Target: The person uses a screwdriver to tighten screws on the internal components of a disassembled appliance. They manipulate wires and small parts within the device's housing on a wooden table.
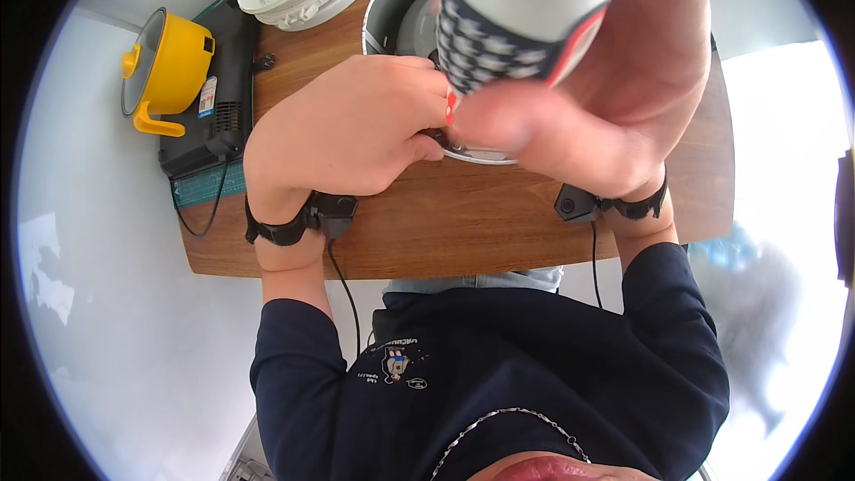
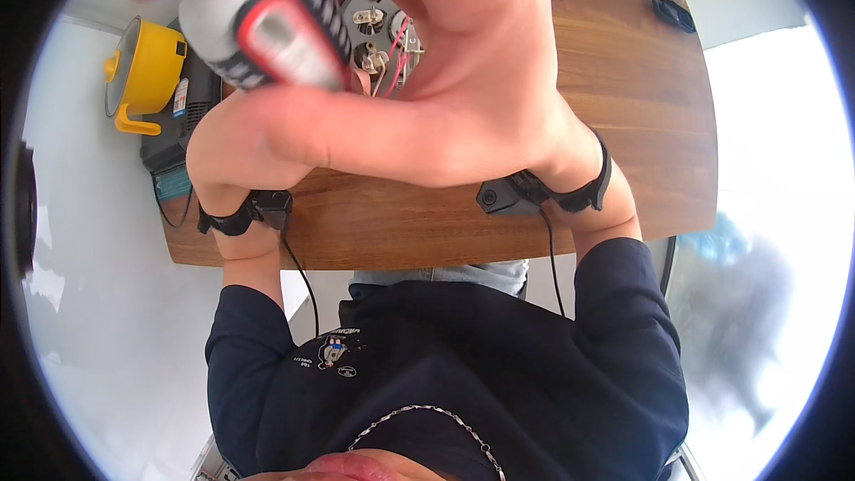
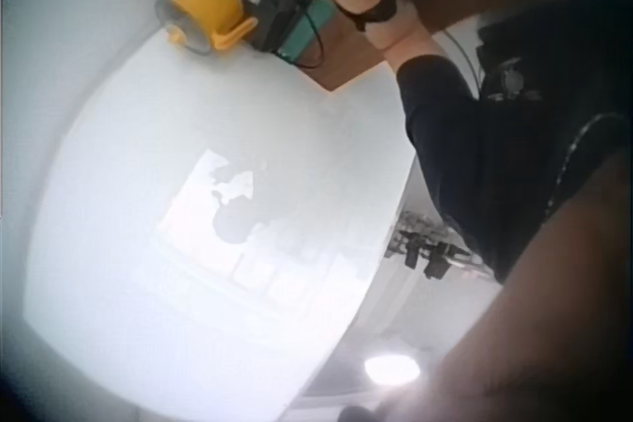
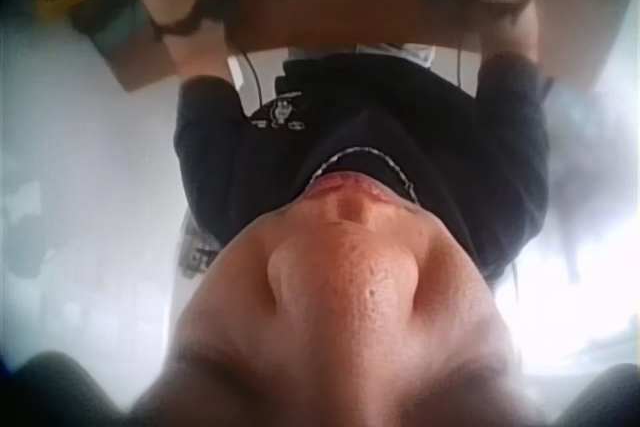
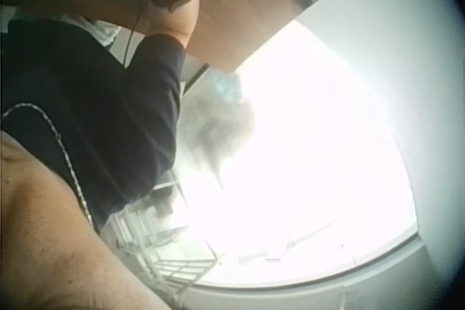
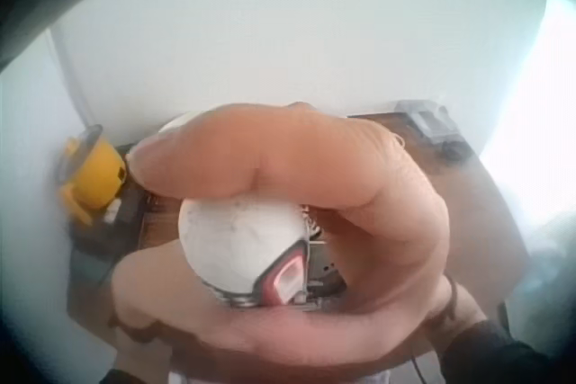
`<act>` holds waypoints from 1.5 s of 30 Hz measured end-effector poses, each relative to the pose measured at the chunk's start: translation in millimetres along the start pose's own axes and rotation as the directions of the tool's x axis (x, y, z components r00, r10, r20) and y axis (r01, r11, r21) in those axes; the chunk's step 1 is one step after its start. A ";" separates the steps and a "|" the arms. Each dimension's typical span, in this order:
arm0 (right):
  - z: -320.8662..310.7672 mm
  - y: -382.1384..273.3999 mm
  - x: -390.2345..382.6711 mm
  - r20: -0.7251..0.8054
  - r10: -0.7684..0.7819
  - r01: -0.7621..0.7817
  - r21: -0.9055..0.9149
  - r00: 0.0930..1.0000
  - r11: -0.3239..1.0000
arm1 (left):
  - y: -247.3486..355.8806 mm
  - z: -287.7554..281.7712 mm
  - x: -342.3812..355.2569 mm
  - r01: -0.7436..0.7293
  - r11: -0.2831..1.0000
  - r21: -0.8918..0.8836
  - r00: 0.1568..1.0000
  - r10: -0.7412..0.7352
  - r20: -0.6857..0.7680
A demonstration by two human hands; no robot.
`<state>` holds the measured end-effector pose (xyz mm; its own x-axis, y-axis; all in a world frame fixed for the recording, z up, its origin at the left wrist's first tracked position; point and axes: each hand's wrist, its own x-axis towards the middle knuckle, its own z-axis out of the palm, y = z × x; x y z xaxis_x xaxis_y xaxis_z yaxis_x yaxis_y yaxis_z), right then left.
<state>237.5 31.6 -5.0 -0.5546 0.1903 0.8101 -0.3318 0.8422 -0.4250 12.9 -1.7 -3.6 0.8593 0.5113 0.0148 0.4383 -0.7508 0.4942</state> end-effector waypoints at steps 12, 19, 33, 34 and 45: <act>1.1 -2.7 -3.6 -0.025 0.018 -0.019 -0.009 1.000 1.000 | 8.8 -0.7 -2.2 -0.007 1.000 -0.007 0.995 0.007 -0.099; 1.5 -4.9 -3.0 -0.021 0.029 -0.029 -0.028 0.999 0.999 | 11.7 -5.1 0.4 -0.006 1.000 -0.006 0.999 0.006 -0.048; 3.6 -9.6 -7.0 -0.021 0.069 -0.071 -0.057 0.997 0.996 | 15.0 -3.9 -2.5 0.076 0.997 0.018 0.996 -0.075 -0.051; 3.5 -9.2 -7.4 -0.020 0.070 -0.071 -0.061 0.997 0.996 | 14.6 -4.1 -3.0 0.071 0.997 0.020 0.996 -0.069 -0.061; 5.8 -8.9 -5.8 -0.026 0.094 -0.096 -0.088 0.995 0.992 | 11.8 0.2 -3.0 0.022 1.000 0.019 0.992 -0.020 -0.122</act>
<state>239.2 20.1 -8.2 -0.5635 0.2812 0.7768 -0.2087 0.8613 -0.4632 15.6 -12.1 2.0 0.8121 0.5730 0.1106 0.4622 -0.7473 0.4775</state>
